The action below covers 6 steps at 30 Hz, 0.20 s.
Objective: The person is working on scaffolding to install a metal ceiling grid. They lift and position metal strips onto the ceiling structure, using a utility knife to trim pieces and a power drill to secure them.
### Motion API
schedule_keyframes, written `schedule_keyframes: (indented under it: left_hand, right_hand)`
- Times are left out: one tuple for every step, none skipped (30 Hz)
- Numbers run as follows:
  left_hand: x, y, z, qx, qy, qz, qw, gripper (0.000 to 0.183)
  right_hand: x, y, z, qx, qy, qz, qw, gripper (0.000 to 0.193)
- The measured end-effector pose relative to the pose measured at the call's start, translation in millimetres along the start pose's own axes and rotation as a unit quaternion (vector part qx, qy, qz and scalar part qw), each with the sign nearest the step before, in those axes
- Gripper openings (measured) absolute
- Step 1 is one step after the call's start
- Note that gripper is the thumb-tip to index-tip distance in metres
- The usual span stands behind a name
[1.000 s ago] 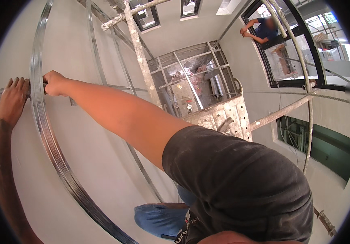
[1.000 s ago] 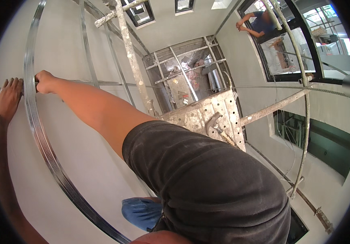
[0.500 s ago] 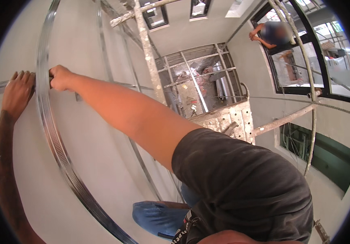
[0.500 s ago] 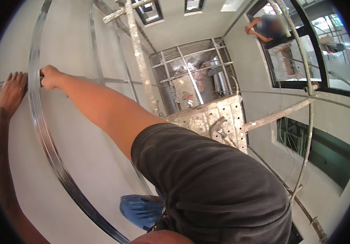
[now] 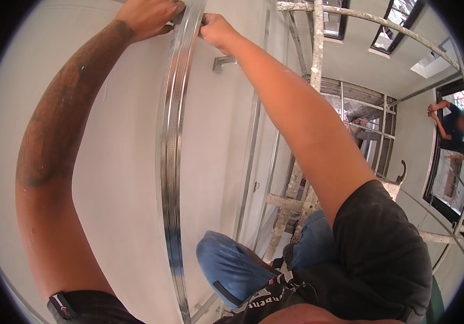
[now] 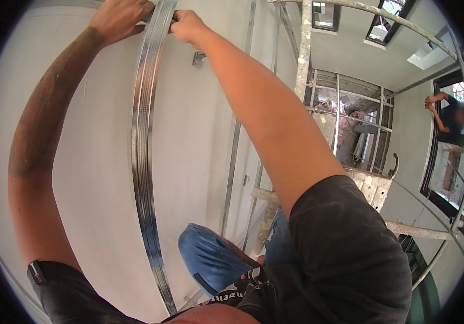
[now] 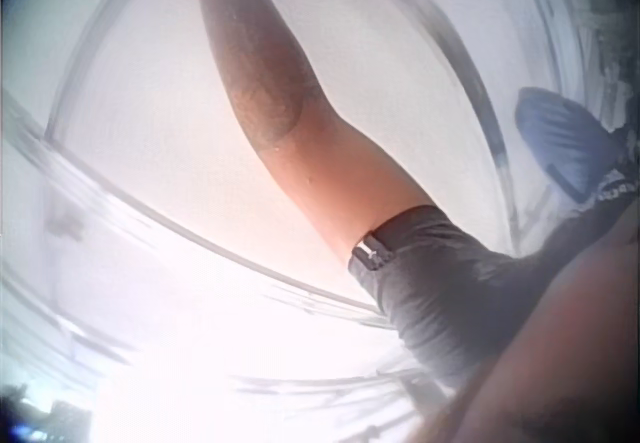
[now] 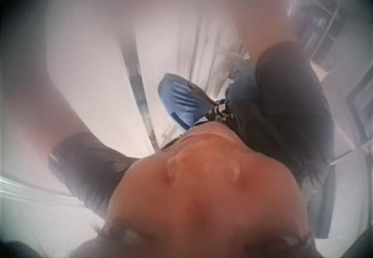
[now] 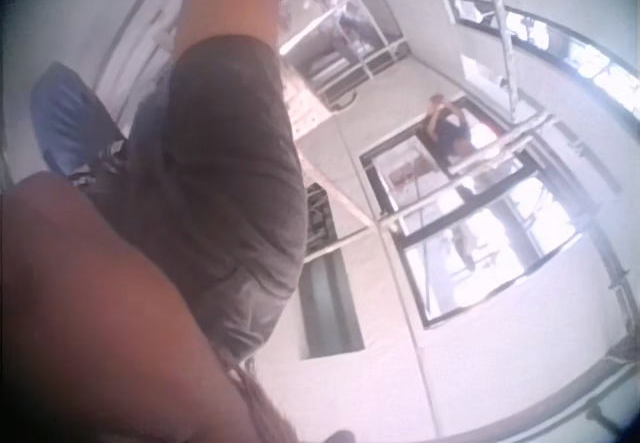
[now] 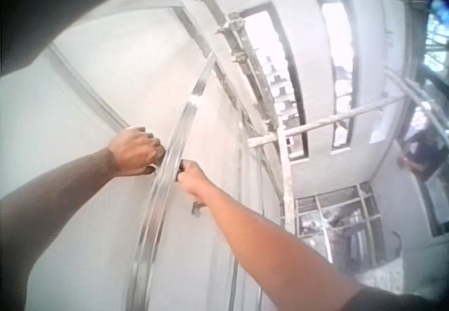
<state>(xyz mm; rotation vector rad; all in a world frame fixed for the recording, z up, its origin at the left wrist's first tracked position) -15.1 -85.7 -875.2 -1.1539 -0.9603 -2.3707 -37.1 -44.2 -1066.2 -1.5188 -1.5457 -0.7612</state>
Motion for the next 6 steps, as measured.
schedule_keyframes:
  left_hand:
    - [1.5, 1.0, 0.6, -0.005, -0.004, -0.007, 1.0, 0.04]
    - [3.5, -5.1, 4.4, -0.022, -0.009, -0.014, 1.0, 0.04]
    - [3.8, -5.4, 3.2, -0.03, -0.014, -0.022, 0.999, 0.041]
    - [3.4, -4.8, 1.1, -0.033, -0.017, -0.027, 0.999, 0.043]
    - [4.6, -2.5, -2.4, -0.042, -0.006, -0.029, 0.999, 0.044]
    - [4.2, 1.4, -6.5, -0.051, 0.004, -0.031, 0.998, 0.045]
  right_hand:
    - [-0.9, -2.0, -1.0, 0.011, 0.005, -0.001, 1.0, 0.035]
    - [-4.3, -10.9, 8.8, 0.007, 0.014, 0.01, 1.0, 0.033]
    - [-8.0, -14.1, 10.9, 0.01, 0.002, 0.011, 1.0, 0.033]
    - [-12.1, -16.6, 12.9, 0.013, -0.01, 0.013, 1.0, 0.032]
    - [-14.1, -19.4, 12.2, 0.018, -0.024, 0.016, 0.999, 0.031]
    - [-18.2, -20.7, 8.7, 0.029, -0.026, 0.012, 0.999, 0.033]
Point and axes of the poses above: each hand's wrist, its own y-axis away from the middle knuckle, its own z-axis out of the back of the hand, x = y × z, the point moved 4 cm from there along -y, towards the middle knuckle, and after that the axes turned 4 degrees about -y, right-handed, at the moved point
